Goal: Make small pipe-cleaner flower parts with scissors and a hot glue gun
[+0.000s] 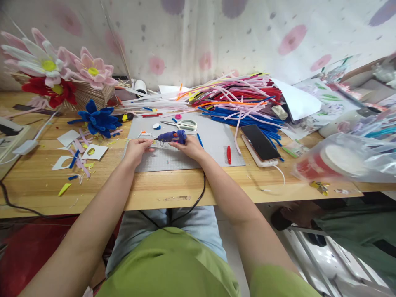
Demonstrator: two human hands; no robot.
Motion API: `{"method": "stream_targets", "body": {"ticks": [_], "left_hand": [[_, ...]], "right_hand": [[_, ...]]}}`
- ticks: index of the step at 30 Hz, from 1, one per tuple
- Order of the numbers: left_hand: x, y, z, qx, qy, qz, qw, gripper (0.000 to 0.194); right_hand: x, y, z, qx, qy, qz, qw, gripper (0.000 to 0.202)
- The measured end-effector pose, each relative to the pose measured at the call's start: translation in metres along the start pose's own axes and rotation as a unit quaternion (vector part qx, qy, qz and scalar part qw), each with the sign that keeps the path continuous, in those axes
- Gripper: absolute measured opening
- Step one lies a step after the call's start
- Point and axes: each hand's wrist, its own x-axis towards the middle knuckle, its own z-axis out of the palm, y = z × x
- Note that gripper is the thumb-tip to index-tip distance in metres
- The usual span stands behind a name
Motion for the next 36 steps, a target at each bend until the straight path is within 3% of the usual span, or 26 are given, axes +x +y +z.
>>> {"method": "stream_targets", "body": {"ticks": [7,14,31,36], "left_hand": [[0.0,0.0,0.0,0.002,0.003,0.006,1.0,0.011],[0.001,0.0,-0.003,-0.017,0.004,0.019,1.0,0.014],[0.001,-0.001,-0.003,-0.045,0.026,0.031,0.998,0.036],[0.002,-0.003,-0.002,-0.032,0.025,0.042,0.998,0.035]], "right_hand": [[0.001,0.003,-0.005,0.089,0.041,0.053,0.994,0.043],[0.003,0.01,-0.016,0.159,0.095,0.053,0.981,0.045],[0.004,0.012,-0.018,0.186,0.136,0.051,0.972,0.043],[0.006,0.014,-0.029,0.159,0.203,0.07,0.964,0.041]]}}
